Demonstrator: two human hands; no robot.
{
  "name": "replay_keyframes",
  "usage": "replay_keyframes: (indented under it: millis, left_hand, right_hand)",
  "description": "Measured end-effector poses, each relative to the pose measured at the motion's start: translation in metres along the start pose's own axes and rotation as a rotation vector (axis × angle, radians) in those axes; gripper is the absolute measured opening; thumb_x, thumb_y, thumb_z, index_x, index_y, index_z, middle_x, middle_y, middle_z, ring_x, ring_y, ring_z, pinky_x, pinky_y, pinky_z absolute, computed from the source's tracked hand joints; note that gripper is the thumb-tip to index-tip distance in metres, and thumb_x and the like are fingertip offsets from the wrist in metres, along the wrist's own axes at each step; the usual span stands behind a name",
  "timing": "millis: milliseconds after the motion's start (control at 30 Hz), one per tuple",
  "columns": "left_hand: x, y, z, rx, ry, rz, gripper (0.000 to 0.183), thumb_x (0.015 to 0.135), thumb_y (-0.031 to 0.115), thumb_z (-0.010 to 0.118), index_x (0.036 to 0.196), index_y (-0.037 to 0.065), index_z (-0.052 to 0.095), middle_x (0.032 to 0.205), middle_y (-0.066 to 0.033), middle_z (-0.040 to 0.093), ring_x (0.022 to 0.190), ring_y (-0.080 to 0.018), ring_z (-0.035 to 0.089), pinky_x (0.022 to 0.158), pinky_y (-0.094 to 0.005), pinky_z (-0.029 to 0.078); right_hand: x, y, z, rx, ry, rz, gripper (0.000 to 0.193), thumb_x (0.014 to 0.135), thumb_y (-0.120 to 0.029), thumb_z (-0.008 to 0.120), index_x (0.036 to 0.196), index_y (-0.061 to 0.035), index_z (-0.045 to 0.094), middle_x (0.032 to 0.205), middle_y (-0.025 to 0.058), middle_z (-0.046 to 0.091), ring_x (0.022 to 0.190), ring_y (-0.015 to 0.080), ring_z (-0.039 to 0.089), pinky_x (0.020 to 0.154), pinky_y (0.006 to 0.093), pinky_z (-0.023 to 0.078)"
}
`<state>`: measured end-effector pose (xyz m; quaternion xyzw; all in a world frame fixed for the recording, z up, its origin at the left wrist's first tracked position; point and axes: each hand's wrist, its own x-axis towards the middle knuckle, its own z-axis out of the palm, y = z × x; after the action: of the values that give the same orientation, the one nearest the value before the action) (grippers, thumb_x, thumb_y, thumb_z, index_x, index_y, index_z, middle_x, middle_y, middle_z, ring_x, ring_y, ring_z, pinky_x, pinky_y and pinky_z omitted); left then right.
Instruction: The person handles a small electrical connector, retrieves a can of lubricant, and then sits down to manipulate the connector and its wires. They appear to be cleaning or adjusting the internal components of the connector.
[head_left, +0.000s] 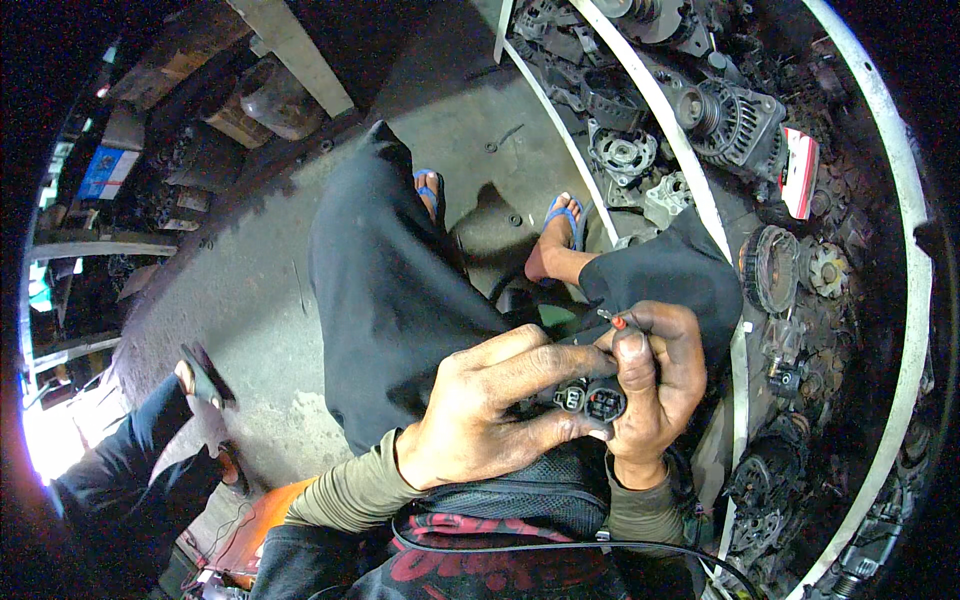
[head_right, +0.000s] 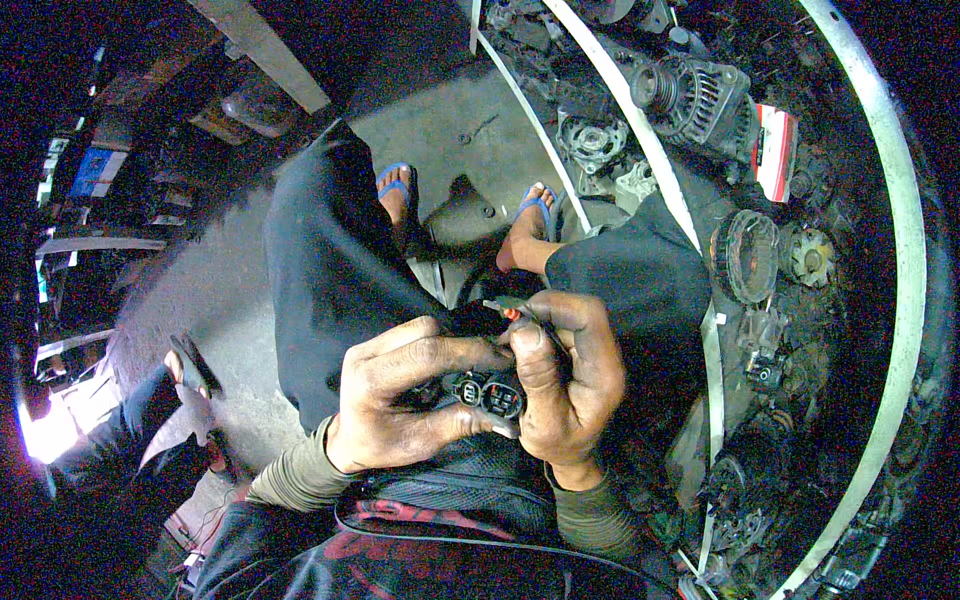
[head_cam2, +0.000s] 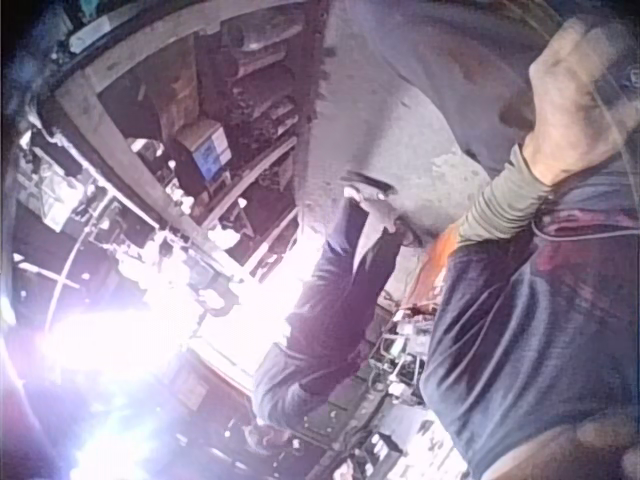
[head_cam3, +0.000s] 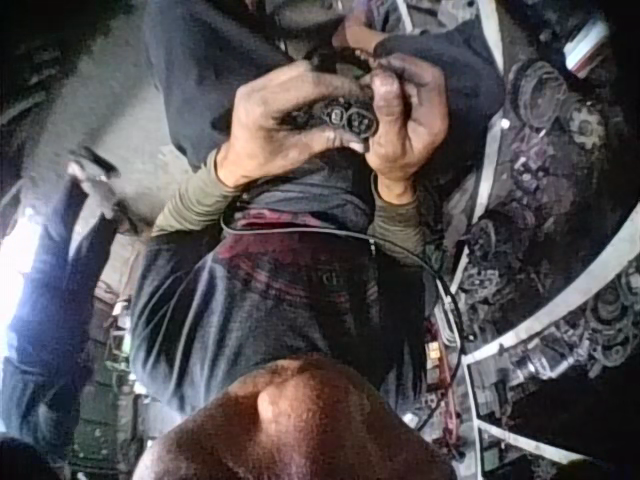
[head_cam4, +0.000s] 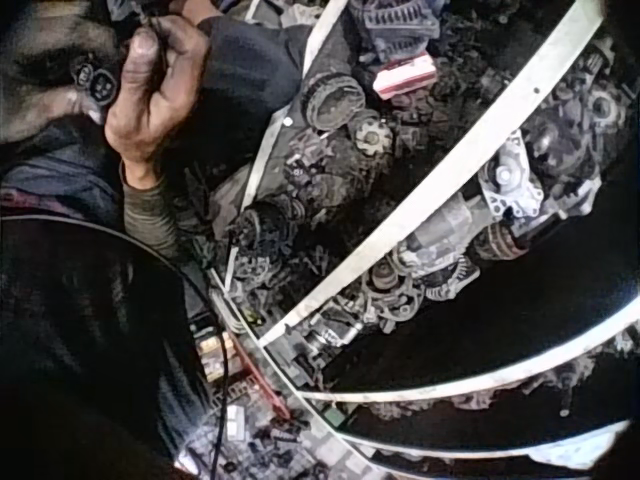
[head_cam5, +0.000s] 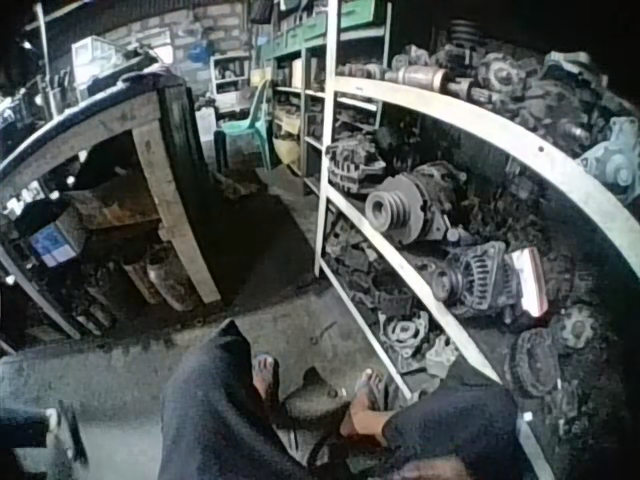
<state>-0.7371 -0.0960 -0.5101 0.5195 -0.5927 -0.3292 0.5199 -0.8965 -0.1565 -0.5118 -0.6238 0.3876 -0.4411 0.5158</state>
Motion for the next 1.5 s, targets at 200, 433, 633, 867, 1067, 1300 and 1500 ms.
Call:
replay_keyframes:
  millis: [200,433,633,867,1067,1300,1500]
  left_hand:
    - [-0.001,-0.003,-0.002,-0.013,-0.02,0.0,0.046,0.065,0.025,0.092,0.104,0.007,0.076,0.078,-0.0052,0.065,0.063,-0.0177,0.058,0.056,-0.0309,0.045]
    - [-0.002,-0.006,-0.001,-0.057,-0.017,-0.011,0.043,0.067,0.027,0.091,0.102,0.007,0.076,0.078,-0.0046,0.065,0.062,-0.0179,0.058,0.056,-0.0311,0.044]
    - [-0.004,-0.009,0.001,-0.071,-0.001,-0.011,0.043,0.067,0.028,0.091,0.101,0.007,0.076,0.079,-0.0049,0.066,0.063,-0.019,0.059,0.057,-0.0314,0.045]
    - [-0.007,-0.007,0.0,-0.085,-0.007,-0.042,0.042,0.066,0.024,0.091,0.101,0.006,0.076,0.083,-0.0064,0.068,0.069,-0.0202,0.064,0.061,-0.0313,0.049]
    - [-0.01,-0.006,-0.001,-0.1,-0.037,-0.045,0.045,0.067,0.014,0.09,0.109,0.007,0.074,0.085,-0.0065,0.064,0.068,-0.021,0.06,0.061,-0.0326,0.049]
    - [-0.008,-0.003,-0.002,-0.09,-0.018,-0.028,0.037,0.069,0.02,0.089,0.1,0.005,0.076,0.084,-0.0079,0.069,0.071,-0.0206,0.066,0.061,-0.0306,0.05]
    - [-0.012,-0.001,-0.007,-0.078,-0.047,-0.02,0.043,0.068,0.017,0.089,0.107,0.007,0.075,0.082,-0.0058,0.064,0.068,-0.0209,0.061,0.06,-0.0316,0.049]
  right_hand:
    - [-0.002,-0.002,-0.002,0.0,-0.038,0.095,0.018,0.101,-0.014,0.059,0.108,0.0035,0.056,0.089,0.0087,0.066,0.073,0.0104,0.06,0.065,0.0248,0.047]
    - [-0.002,-0.002,0.0,-0.005,-0.029,0.069,0.017,0.102,-0.012,0.058,0.108,0.0038,0.057,0.089,0.0074,0.065,0.073,0.0096,0.059,0.066,0.0244,0.047]
    - [-0.004,-0.004,0.001,-0.026,-0.012,0.089,0.02,0.102,-0.016,0.059,0.107,0.0035,0.057,0.086,0.0067,0.064,0.073,0.0095,0.058,0.067,0.0248,0.047]
    - [-0.006,-0.003,0.001,-0.028,-0.016,0.068,0.022,0.101,-0.018,0.06,0.106,0.0029,0.058,0.086,0.0072,0.064,0.074,0.011,0.059,0.069,0.026,0.048]
    - [-0.006,-0.003,0.001,0.009,-0.015,0.085,0.024,0.101,-0.021,0.062,0.106,0.0022,0.059,0.087,0.0076,0.064,0.077,0.0126,0.06,0.073,0.0275,0.049]
    - [0.002,0.0,0.0,0.213,-0.044,0.214,0.029,0.099,-0.03,0.065,0.105,-0.0026,0.057,0.079,0.0051,0.061,0.07,0.0104,0.054,0.063,0.0247,0.042]
    - [0.001,0.006,-0.002,0.448,-0.097,0.314,0.024,0.098,-0.026,0.065,0.104,-0.0036,0.059,0.082,0.007,0.063,0.075,0.014,0.058,0.07,0.0281,0.046]
